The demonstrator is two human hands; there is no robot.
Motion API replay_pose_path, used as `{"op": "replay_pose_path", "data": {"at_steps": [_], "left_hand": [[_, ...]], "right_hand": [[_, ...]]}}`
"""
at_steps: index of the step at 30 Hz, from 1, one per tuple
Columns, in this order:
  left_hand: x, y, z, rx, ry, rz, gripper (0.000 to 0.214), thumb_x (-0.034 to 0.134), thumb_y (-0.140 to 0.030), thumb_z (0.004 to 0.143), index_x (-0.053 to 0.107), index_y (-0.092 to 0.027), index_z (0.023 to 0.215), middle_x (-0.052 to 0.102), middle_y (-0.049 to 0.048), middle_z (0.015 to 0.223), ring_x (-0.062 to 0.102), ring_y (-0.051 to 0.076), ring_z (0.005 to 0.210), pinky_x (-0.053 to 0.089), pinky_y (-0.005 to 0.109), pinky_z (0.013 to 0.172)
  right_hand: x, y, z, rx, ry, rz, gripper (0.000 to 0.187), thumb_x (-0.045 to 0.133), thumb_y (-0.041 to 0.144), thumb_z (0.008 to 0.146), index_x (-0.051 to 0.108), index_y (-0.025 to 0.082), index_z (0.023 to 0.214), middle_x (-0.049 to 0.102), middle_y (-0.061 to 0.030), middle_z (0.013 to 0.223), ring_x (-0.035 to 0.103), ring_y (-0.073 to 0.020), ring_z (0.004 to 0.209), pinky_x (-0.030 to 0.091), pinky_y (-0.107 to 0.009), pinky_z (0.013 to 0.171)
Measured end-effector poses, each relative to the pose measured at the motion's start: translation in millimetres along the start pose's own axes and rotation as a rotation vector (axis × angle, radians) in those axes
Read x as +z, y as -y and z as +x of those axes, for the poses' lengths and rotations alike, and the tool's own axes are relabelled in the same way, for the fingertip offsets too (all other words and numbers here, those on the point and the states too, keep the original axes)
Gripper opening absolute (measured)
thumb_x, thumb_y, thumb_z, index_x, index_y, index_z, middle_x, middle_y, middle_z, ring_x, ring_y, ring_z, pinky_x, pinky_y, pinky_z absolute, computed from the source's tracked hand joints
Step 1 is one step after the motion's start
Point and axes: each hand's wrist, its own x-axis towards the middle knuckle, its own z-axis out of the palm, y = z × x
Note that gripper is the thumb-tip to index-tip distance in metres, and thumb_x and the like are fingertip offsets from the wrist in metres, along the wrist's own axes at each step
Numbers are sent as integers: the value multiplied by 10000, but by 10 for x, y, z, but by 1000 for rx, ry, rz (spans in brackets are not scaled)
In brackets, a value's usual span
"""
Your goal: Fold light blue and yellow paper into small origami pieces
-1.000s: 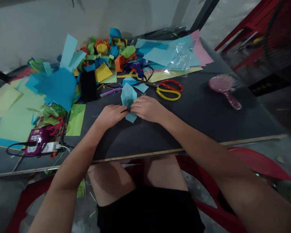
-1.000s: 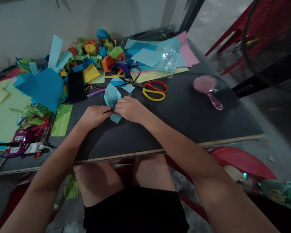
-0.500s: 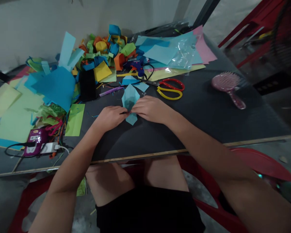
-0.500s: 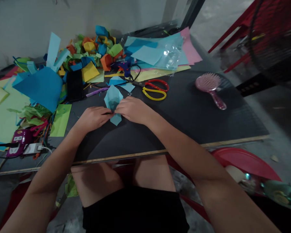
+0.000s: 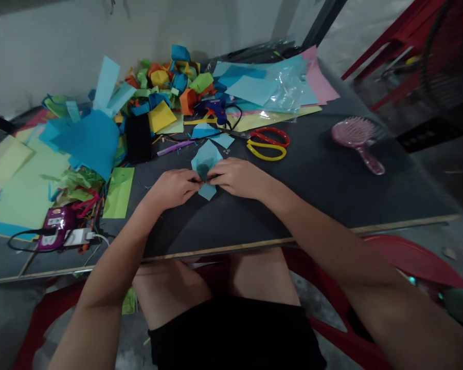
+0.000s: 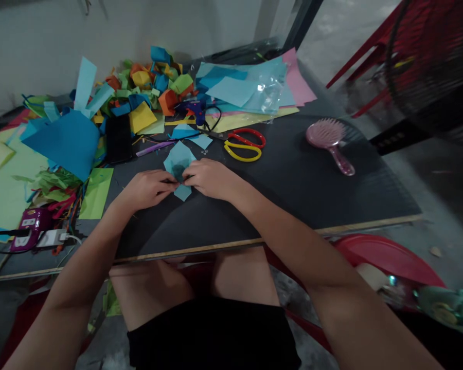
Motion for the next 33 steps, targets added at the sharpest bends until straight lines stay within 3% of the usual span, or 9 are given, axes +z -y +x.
{"op": "replay_pose_path", "data": {"at_steps": [5, 9, 14, 18, 21, 24, 33], "left_hand": [[-43, -62, 5, -19, 24, 54, 318, 450, -265, 981, 741, -160, 909, 718, 72, 991, 671, 186, 868, 493, 298, 736], [-41, -108, -5, -15, 11, 78, 336, 421, -264, 994, 740, -164, 962, 719, 72, 993, 679, 174, 843, 495, 292, 729], [8, -134, -11, 8, 3, 140, 310, 451, -241, 977, 705, -201, 1149, 703, 63, 998, 674, 172, 805, 491, 295, 681], [28, -139, 7, 16, 15, 132, 322, 432, -258, 991, 722, -215, 1124, 683, 68, 1027, 667, 165, 793, 481, 296, 666], [26, -142, 19, 11, 17, 132, 323, 440, -260, 988, 704, -224, 1171, 678, 67, 1029, 663, 170, 798, 469, 296, 664], [25, -150, 24, 15, 16, 153, 317, 451, -261, 984, 693, -217, 1185, 676, 71, 1021, 655, 166, 788, 455, 287, 666], [45, -154, 73, 25, -6, 194, 337, 404, -277, 1009, 726, -177, 1009, 676, 69, 976, 638, 142, 727, 439, 274, 622]], "right_hand": [[-54, 176, -32, 73, 50, -65, 280, 504, 121, 913, 759, 148, 1025, 671, -141, 1245, 613, -282, 1093, 478, -415, 857], [-55, 183, -33, 111, 62, -15, 315, 524, 64, 870, 755, 164, 1058, 715, -109, 1191, 650, -260, 1044, 480, -407, 855], [-34, 66, -17, 72, -4, 24, 321, 511, 64, 867, 757, 211, 1011, 768, -53, 1080, 635, -236, 1080, 451, -388, 896], [-14, 27, 7, 127, -94, 27, 335, 478, 31, 835, 745, 186, 966, 753, -89, 1011, 628, -231, 1040, 437, -372, 892], [-5, 12, 18, 150, -139, -12, 371, 445, 21, 852, 720, 160, 1057, 733, -114, 1048, 610, -236, 1072, 416, -379, 916], [-23, -6, 32, 109, -107, -65, 370, 431, 33, 895, 701, 158, 1114, 731, -108, 1082, 583, -241, 1110, 382, -387, 946], [-155, -115, 165, 73, 13, -106, 216, 547, 111, 900, 726, 234, 907, 722, -44, 930, 541, -241, 1069, 236, -475, 1061]]}}
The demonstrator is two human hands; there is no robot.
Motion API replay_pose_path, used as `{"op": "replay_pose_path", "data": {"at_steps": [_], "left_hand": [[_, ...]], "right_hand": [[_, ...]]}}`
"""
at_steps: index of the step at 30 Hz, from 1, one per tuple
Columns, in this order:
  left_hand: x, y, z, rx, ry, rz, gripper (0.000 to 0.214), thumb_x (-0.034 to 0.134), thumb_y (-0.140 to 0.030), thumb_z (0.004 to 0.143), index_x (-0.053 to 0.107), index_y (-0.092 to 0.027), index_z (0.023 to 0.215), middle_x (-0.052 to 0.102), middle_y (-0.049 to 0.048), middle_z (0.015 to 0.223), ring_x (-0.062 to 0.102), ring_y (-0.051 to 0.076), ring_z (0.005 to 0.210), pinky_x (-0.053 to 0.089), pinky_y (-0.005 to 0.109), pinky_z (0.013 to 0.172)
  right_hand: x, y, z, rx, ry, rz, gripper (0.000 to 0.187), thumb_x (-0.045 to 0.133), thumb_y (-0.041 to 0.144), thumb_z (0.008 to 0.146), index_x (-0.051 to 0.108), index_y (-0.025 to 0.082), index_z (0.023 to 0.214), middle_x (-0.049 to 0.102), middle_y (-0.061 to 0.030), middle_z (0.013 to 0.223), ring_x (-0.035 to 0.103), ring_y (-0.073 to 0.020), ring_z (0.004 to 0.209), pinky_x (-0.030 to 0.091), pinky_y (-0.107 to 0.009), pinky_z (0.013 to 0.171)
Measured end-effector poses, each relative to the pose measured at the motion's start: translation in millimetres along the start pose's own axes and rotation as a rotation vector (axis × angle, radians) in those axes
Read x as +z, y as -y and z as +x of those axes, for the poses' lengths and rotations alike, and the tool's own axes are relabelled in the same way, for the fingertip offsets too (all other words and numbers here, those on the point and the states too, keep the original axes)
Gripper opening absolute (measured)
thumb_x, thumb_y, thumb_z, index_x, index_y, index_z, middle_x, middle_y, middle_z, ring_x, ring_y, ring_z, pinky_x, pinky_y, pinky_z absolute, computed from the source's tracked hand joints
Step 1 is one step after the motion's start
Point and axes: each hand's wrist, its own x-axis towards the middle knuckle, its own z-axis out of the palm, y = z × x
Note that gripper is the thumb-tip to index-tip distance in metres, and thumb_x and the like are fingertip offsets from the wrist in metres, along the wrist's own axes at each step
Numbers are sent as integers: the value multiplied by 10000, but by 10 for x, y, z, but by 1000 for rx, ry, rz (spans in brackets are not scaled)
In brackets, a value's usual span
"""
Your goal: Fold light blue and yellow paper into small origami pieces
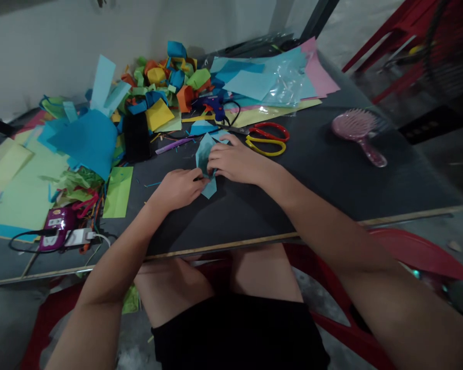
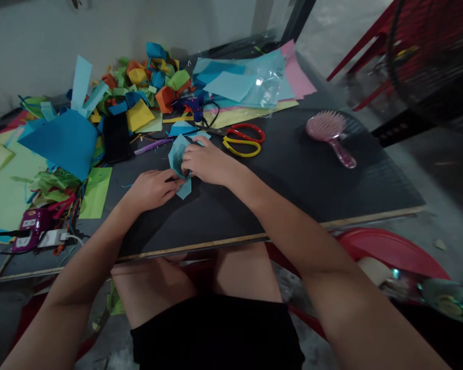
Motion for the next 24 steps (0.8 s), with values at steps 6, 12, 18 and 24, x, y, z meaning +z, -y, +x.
{"op": "replay_pose_path", "data": {"at_steps": [6, 12, 18, 24], "left_hand": [[35, 33, 3, 0, -62, -43, 337, 416, -295, 1008, 739, -200, 1004, 693, 56, 999, 649, 143, 761, 441, 276, 622], [6, 37, 13, -7, -72, -50, 326, 464, -388, 1003, 742, -226, 1053, 710, 68, 1076, 662, 170, 853, 431, 310, 701], [-3, 24, 13, 2, -69, 0, 381, 454, -483, 996, 733, -240, 1087, 709, 63, 1167, 660, 188, 888, 418, 311, 691], [19, 44, 0, 12, -63, -15, 350, 490, -461, 986, 731, -240, 1112, 696, 90, 1200, 657, 194, 951, 446, 305, 722]], "right_hand": [[-24, -86, -2, -23, -22, -8, 231, 543, 161, 920, 746, 239, 841, 685, -55, 991, 518, -249, 1057, 252, -509, 1045], [-35, -82, -19, -4, -10, 42, 241, 544, 167, 907, 749, 231, 797, 652, -69, 1070, 492, -262, 1135, 225, -526, 1069], [-62, -113, -58, 80, 107, 180, 141, 619, 236, 875, 749, 226, 822, 588, -96, 1208, 434, -305, 1215, 254, -521, 1057], [-44, -116, -73, 121, 122, 238, 153, 611, 250, 874, 742, 238, 796, 554, -98, 1225, 402, -323, 1211, 244, -561, 1052]]}}
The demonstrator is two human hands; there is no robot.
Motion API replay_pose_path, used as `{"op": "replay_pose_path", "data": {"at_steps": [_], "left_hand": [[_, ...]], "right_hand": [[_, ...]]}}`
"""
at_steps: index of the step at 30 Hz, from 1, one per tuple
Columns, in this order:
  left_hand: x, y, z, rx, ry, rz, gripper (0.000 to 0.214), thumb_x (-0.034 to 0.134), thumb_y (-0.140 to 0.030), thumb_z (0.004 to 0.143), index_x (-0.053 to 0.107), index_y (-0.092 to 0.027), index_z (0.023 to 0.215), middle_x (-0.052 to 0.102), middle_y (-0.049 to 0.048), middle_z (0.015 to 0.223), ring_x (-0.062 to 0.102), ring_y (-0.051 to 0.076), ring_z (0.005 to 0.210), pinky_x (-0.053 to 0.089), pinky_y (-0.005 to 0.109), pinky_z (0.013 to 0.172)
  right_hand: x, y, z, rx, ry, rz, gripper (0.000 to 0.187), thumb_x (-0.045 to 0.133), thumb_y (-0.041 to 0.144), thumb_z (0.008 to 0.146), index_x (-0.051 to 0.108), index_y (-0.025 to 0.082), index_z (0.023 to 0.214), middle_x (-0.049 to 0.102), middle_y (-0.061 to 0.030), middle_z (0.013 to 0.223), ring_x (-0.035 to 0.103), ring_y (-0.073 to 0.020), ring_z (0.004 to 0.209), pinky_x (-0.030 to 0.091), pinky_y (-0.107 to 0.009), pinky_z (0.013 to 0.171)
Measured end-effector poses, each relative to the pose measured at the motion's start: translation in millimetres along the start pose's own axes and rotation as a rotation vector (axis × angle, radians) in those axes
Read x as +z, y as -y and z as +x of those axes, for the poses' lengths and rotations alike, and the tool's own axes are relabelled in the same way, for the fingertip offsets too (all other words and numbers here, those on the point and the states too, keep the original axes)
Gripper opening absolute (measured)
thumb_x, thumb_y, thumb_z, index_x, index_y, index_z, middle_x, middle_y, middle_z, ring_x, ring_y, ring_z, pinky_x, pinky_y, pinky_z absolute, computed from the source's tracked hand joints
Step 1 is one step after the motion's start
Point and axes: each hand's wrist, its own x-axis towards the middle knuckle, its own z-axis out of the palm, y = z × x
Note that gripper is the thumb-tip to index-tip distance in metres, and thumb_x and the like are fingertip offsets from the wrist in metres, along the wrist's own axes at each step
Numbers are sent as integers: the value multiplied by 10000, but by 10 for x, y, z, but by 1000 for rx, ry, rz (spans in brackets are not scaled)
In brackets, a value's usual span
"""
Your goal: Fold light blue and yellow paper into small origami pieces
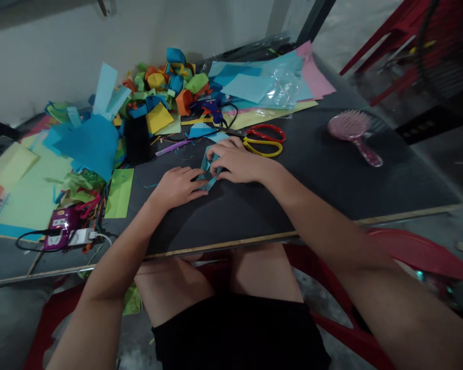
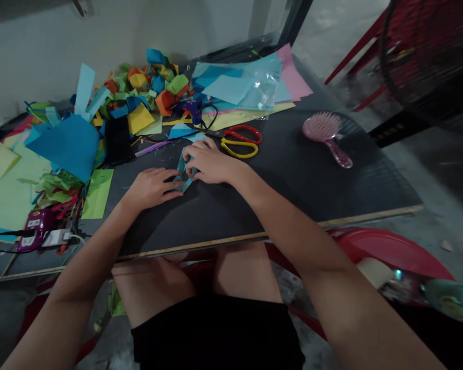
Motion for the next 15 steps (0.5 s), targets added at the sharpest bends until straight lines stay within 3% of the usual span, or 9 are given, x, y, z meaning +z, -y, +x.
{"op": "replay_pose_path", "data": {"at_steps": [4, 11, 15], "left_hand": [[8, 11, -2, 10, -3, 6, 354, 491, -470, 984, 728, -238, 1107, 702, 81, 1198, 662, 195, 944, 450, 303, 721], [13, 10, 3, 22, -28, 22, 358, 488, -481, 983, 730, -244, 1100, 707, 73, 1195, 668, 191, 927, 450, 300, 702], [15, 9, 6, 29, -37, 29, 355, 491, -480, 982, 727, -241, 1096, 714, 65, 1185, 669, 188, 913, 448, 300, 689]], "right_hand": [[-3, 17, -15, -15, -42, 20, 136, 635, 284, 869, 745, 240, 803, 540, -93, 1269, 390, -330, 1250, 239, -588, 1079], [-44, 57, 4, 11, -7, 16, 109, 662, 251, 852, 741, 243, 778, 514, -80, 1334, 348, -340, 1349, 217, -664, 1133], [-16, 22, 3, -4, -32, 24, 109, 664, 248, 847, 770, 256, 822, 433, -61, 1480, 287, -380, 1414, 246, -697, 1129]]}}
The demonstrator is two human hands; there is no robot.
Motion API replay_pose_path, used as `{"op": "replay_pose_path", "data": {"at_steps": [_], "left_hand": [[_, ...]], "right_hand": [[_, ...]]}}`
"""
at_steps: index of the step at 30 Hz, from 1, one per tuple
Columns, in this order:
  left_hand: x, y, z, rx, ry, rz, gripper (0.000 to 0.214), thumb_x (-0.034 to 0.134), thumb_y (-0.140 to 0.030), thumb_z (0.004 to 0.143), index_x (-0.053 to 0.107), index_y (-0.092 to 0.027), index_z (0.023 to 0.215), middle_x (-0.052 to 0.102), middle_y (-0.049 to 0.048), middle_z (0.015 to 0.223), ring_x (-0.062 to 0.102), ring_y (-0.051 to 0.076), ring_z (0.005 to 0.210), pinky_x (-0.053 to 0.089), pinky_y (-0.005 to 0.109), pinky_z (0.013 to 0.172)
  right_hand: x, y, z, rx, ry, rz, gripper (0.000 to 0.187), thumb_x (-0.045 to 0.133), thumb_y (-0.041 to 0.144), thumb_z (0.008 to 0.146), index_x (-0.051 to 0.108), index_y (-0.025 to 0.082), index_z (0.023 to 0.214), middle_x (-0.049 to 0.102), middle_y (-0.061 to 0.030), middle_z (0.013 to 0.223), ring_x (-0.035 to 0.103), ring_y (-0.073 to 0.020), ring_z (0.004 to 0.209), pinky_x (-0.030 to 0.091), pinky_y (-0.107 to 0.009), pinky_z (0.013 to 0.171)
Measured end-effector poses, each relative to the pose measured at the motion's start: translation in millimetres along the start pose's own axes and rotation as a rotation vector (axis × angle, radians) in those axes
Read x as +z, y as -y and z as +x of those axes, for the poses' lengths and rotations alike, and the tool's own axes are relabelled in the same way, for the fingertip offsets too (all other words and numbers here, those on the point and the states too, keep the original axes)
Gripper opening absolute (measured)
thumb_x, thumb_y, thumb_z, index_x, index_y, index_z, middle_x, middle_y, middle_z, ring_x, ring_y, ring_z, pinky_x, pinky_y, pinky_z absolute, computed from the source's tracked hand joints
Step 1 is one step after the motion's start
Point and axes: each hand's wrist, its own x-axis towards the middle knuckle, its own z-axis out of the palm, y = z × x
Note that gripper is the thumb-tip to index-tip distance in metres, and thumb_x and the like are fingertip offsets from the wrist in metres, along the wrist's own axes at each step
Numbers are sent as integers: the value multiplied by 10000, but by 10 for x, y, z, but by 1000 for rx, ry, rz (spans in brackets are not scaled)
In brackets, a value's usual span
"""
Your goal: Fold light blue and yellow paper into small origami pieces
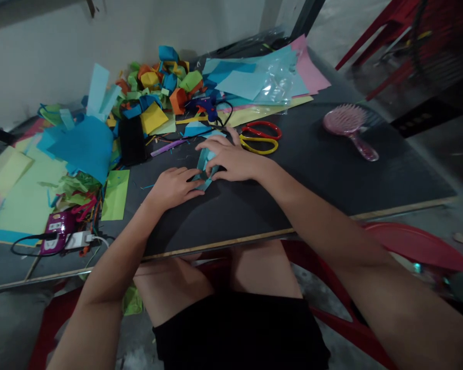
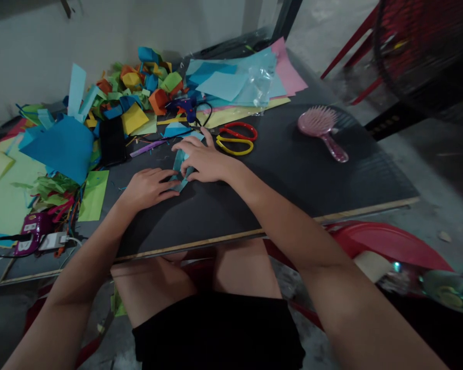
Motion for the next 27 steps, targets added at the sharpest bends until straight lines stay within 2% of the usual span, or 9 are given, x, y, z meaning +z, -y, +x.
{"op": "replay_pose_path", "data": {"at_steps": [3, 6, 11, 15, 18, 23, 27], "left_hand": [[-7, 2, 3, -3, 10, -11, 353, 502, -477, 978, 725, -232, 1099, 715, 67, 1185, 663, 185, 909, 441, 293, 691], [-16, 4, 6, -12, 19, -34, 354, 509, -481, 974, 724, -228, 1096, 718, 72, 1174, 655, 182, 906, 433, 290, 693], [-16, 2, -1, -5, 17, -3, 366, 483, -487, 983, 723, -246, 1118, 727, 56, 1122, 650, 181, 883, 434, 298, 687], [-6, -5, -9, 14, 17, 22, 378, 468, -470, 994, 734, -228, 1111, 728, 70, 1135, 651, 175, 898, 436, 290, 693], [3, -12, -7, 13, 17, 26, 387, 463, -468, 996, 742, -217, 1091, 739, 74, 1096, 649, 176, 878, 432, 288, 676], [14, -30, -7, -17, 9, -7, 380, 474, -460, 993, 754, -207, 1042, 744, 87, 1058, 651, 184, 885, 446, 291, 686], [18, -39, -20, -13, 6, 18, 389, 458, -454, 1001, 754, -206, 1050, 749, 75, 1062, 654, 186, 905, 457, 290, 696]], "right_hand": [[27, -20, 8, -15, -15, -1, 119, 673, 224, 838, 783, 250, 800, 404, -50, 1537, 275, -408, 1435, 296, -696, 1113], [31, 1, 23, -21, -20, -25, 126, 678, 197, 830, 778, 243, 767, 411, -32, 1548, 280, -418, 1442, 294, -702, 1117], [25, 113, -16, -6, -78, -90, 144, 675, 179, 836, 767, 255, 754, 424, 38, 1551, 270, -405, 1463, 118, -705, 1192], [75, 202, -91, 28, -234, -152, 201, 615, 204, 889, 765, 250, 762, 473, 33, 1522, 306, -372, 1456, 10, -707, 1195], [112, 235, -118, -27, -270, -175, 286, 539, 203, 934, 766, 245, 764, 492, 26, 1511, 377, -340, 1424, -23, -695, 1197], [146, 271, -131, -56, -267, -170, 303, 490, 189, 956, 778, 284, 951, 553, 22, 1462, 419, -303, 1402, -52, -655, 1218], [163, 291, -148, -39, -279, -164, 328, 442, 213, 989, 746, 292, 1082, 575, 13, 1436, 443, -292, 1388, -1, -647, 1231]]}}
